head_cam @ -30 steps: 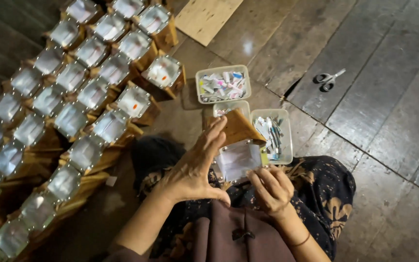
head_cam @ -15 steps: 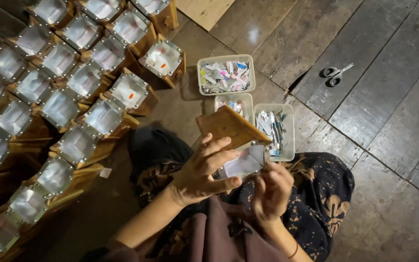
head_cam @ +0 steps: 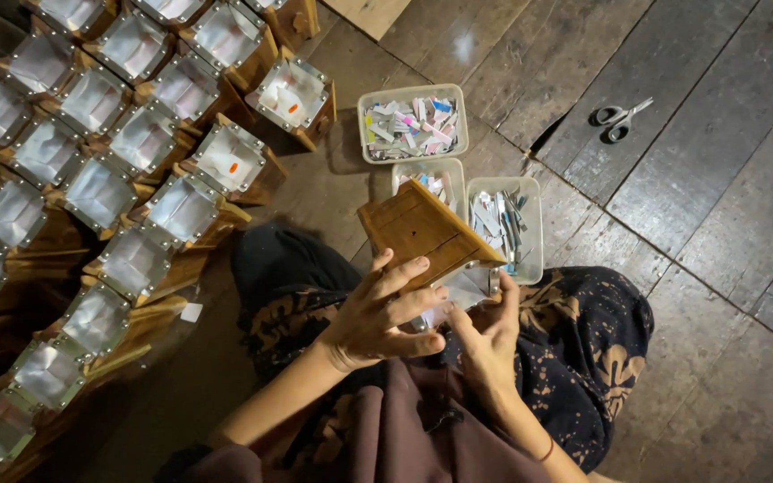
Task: The person sits on the floor and uses scissors to cut small strips of colored paper from a plastic container. After cutting, they place the strips into a small wooden box with a reflective interior.
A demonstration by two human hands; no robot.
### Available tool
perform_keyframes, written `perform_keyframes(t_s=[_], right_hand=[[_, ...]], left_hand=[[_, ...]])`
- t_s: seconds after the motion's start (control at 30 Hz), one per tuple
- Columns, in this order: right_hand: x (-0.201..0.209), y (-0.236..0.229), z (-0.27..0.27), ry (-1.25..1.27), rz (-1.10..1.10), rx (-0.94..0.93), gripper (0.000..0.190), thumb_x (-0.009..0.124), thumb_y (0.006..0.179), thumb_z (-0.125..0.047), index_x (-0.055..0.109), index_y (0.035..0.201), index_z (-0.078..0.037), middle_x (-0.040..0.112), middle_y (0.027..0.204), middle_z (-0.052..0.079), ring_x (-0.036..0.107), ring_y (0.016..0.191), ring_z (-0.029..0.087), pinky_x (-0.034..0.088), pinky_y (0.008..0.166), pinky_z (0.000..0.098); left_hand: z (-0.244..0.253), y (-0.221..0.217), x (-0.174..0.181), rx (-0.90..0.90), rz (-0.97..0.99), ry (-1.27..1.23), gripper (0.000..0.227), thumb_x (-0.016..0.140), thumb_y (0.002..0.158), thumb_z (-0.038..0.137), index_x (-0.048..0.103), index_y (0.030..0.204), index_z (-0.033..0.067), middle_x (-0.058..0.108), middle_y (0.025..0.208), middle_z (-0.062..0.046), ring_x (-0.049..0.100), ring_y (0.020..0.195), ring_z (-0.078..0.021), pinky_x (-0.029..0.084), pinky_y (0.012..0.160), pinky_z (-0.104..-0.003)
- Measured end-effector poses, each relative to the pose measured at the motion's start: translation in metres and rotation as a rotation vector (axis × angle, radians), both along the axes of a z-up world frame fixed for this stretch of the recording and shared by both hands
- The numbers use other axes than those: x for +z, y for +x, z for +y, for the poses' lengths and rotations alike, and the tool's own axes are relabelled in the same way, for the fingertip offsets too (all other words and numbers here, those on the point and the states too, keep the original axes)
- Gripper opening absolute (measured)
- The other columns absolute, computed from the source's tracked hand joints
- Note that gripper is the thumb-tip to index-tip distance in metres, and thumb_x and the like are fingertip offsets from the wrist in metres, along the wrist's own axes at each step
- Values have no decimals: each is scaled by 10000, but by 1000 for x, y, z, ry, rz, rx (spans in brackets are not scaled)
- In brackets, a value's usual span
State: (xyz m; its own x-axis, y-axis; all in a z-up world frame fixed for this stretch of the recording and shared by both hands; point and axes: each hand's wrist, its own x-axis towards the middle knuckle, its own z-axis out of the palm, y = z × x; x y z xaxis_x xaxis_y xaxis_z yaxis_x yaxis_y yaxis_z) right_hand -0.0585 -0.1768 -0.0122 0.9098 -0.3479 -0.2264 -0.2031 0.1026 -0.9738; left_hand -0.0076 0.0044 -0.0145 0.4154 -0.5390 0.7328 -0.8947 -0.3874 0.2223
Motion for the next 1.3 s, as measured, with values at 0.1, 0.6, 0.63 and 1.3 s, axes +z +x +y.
perform_keyframes(t_s=[0.1,0.6,0.63,1.3], right_hand=[[-5,1,5,34,1,-21,608,733,835,-105,439,1367,-79,615,1248,123,618,1107,205,514,977,342],[42,58,-29,-7,144,453,616,765,836,-90,514,1396,-39,723,990,295,739,785,368,614,654,485],[38,65,-32,-20,166,524,616,779,839,-117,518,1394,-50,730,992,308,751,835,401,607,674,503],[-4,67,-42,-404,48,490,651,715,775,-173,527,1397,-152,749,773,131,733,730,351,549,700,470]], left_hand=[[1,-4,-15,0,-25,-25,747,662,1137,255,106,1628,344,457,1470,-57,500,1394,-370,341,1206,-648],[10,17,28,27,727,-44,1234,944,587,385,277,1582,91,358,1569,-259,384,1390,-543,359,1093,-641],[10,21,39,-14,919,-17,1204,957,544,264,333,1552,54,376,1540,-305,458,1328,-571,422,1058,-641],[-8,25,-18,167,696,-71,1240,891,529,126,214,1549,-74,406,1507,-300,433,1356,-504,371,1123,-572]])
